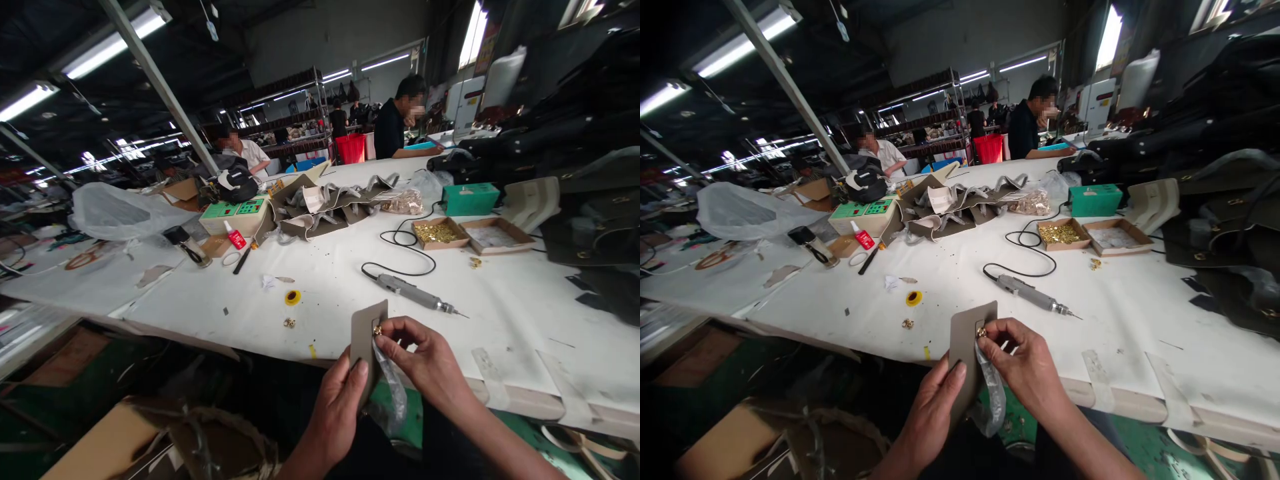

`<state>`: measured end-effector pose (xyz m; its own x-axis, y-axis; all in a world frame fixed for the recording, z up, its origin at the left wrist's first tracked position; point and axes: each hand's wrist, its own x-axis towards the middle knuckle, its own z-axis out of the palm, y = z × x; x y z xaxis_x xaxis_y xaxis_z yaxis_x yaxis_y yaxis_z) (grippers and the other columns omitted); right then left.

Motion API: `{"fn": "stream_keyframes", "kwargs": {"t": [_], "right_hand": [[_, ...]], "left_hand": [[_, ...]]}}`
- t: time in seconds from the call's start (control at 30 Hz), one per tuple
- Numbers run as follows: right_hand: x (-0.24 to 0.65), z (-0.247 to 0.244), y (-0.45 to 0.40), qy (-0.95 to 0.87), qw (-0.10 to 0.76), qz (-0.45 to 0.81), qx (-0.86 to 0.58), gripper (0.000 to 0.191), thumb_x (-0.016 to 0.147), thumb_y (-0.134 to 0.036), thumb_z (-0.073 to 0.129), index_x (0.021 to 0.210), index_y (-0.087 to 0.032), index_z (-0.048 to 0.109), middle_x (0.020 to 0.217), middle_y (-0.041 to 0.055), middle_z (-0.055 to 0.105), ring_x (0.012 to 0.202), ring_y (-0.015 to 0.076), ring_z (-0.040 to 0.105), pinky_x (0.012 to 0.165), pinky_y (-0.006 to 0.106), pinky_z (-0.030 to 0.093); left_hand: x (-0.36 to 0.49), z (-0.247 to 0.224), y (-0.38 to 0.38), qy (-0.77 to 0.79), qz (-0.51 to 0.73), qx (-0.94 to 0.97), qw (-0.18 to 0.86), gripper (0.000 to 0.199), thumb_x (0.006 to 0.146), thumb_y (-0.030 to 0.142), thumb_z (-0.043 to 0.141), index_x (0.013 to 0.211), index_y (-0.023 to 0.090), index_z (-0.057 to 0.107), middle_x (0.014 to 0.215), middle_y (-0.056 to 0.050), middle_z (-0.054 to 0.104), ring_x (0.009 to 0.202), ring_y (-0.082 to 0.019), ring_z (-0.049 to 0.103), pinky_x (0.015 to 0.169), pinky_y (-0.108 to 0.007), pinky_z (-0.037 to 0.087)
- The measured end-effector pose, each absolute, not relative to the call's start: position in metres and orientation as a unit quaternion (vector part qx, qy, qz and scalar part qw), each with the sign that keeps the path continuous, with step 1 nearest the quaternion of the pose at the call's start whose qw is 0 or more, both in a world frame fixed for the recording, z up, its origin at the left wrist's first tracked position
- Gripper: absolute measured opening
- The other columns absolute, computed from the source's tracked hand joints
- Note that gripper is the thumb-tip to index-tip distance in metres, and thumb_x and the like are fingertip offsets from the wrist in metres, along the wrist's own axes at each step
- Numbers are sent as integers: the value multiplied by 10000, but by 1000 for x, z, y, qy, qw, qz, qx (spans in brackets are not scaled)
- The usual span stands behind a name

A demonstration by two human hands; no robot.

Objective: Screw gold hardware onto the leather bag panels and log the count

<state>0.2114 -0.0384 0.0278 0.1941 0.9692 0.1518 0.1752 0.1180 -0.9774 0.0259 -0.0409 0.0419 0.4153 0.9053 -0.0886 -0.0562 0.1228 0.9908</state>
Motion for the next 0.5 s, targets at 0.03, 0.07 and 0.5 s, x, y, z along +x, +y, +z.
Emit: {"fn": "stream_keyframes", "kwargs": {"t": [0.03, 0.07, 0.5], "right_hand": [[211, 29, -39, -521, 549, 351, -552, 226, 891, -449, 741, 940, -229, 721, 867, 25, 733, 744, 191, 626, 666, 308, 518], [210, 29, -40, -531, 557, 324, -550, 184, 899, -410, 736, 939, -233, 708, 861, 19, 727, 756, 190, 625, 679, 306, 517], [220, 36, -36, -644, 567, 254, -446, 130, 934, -259, 746, 1062, -249, 724, 905, 15, 682, 804, 168, 652, 715, 288, 545]], "left_hand": [[27, 42, -41, 390, 371, 551, 638, 499, 1020, 482, 587, 1474, 273, 592, 1498, -70, 614, 1402, -293, 550, 1221, -404, 404], [27, 42, -41, 392, 370, 549, 639, 499, 1023, 482, 582, 1477, 275, 589, 1498, -70, 613, 1397, -292, 555, 1216, -399, 409], [25, 40, -39, 360, 384, 484, 699, 436, 1014, 412, 626, 1413, 237, 648, 1420, -92, 673, 1318, -292, 613, 1146, -386, 450]]}}
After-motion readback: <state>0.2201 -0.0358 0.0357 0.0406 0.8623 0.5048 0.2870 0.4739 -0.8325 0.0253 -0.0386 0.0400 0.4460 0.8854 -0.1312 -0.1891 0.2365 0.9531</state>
